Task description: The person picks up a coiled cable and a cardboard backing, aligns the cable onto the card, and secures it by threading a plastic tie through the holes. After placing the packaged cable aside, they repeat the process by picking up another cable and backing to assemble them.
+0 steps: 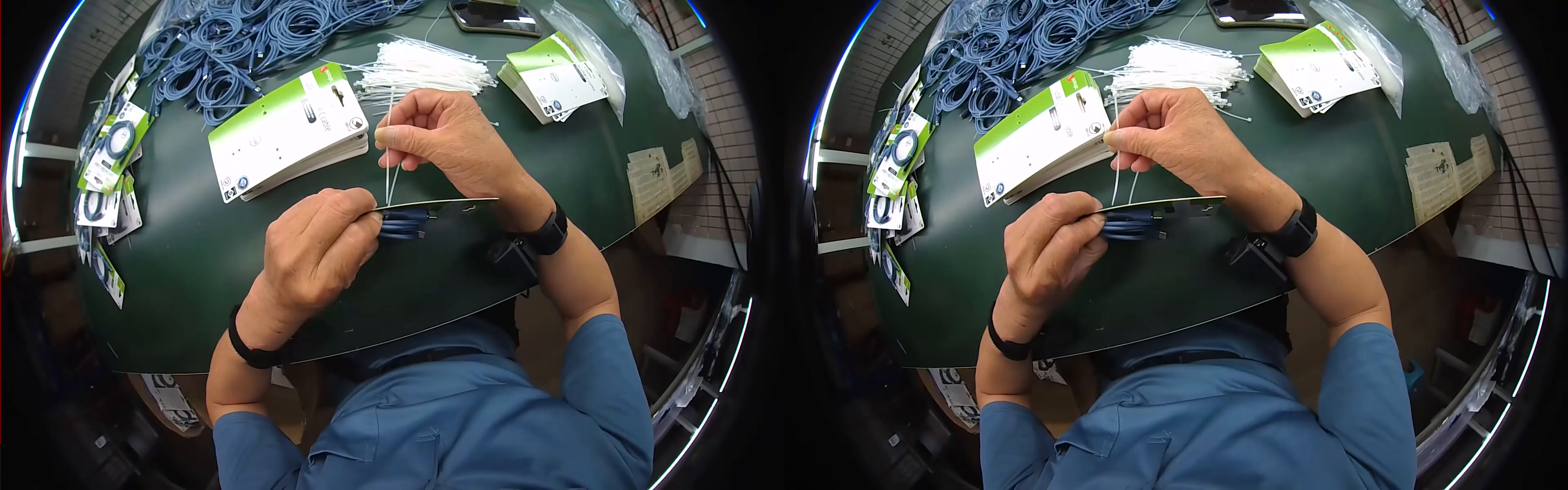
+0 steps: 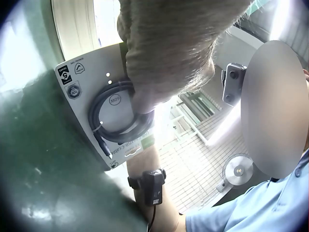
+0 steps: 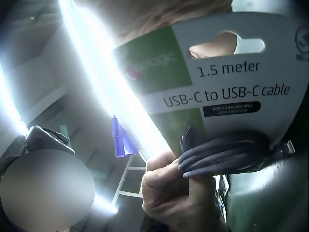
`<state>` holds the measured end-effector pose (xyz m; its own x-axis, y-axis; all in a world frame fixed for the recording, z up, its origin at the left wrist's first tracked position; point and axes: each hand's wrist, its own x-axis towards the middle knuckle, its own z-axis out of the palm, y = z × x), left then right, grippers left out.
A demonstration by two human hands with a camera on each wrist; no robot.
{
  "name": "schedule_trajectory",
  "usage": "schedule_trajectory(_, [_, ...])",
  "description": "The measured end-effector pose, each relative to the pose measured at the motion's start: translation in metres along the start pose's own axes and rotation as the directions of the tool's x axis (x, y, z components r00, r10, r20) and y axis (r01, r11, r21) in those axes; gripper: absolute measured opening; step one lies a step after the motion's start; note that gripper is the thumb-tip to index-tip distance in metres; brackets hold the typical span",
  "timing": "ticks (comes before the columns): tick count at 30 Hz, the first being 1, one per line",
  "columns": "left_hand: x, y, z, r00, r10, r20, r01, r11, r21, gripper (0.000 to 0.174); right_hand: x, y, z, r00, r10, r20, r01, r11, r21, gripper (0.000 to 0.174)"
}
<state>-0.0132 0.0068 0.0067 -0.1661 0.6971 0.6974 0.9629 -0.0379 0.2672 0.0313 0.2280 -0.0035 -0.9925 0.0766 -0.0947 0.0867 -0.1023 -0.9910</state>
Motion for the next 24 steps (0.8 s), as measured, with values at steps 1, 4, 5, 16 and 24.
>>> schedule_trajectory(1, [0.000, 0.000, 0.000, 1.000, 0.004, -0.007, -0.004, 1.000, 0.002, 0.020, 0.000, 0.000, 0.001, 1.000, 0.005, 0.004, -0.005, 1.000, -0.004, 0.013])
schedule_trajectory(4, [0.002, 0.001, -0.001, 1.000, -0.007, 0.005, 0.007, 1.000, 0.010, 0.020, -0.001, -0.002, 0.001, 1.000, 0.019, 0.015, -0.019, 1.000, -0.018, 0.013])
schedule_trajectory(5, [0.002, 0.001, -0.001, 1.000, -0.010, 0.010, 0.010, 1.000, 0.014, 0.020, -0.001, -0.002, 0.001, 1.000, 0.025, 0.019, -0.024, 0.999, -0.026, 0.013])
schedule_trajectory(16, [0.002, 0.001, 0.000, 0.999, -0.033, 0.017, 0.033, 0.999, 0.021, 0.020, 0.000, 0.003, 0.002, 0.997, 0.039, 0.070, -0.041, 0.999, 0.029, 0.012])
schedule_trajectory(24, [0.002, 0.001, -0.002, 0.999, -0.035, 0.036, 0.033, 0.997, 0.065, 0.021, 0.004, 0.011, -0.002, 0.951, -0.019, 0.309, -0.037, 0.984, 0.174, 0.013])
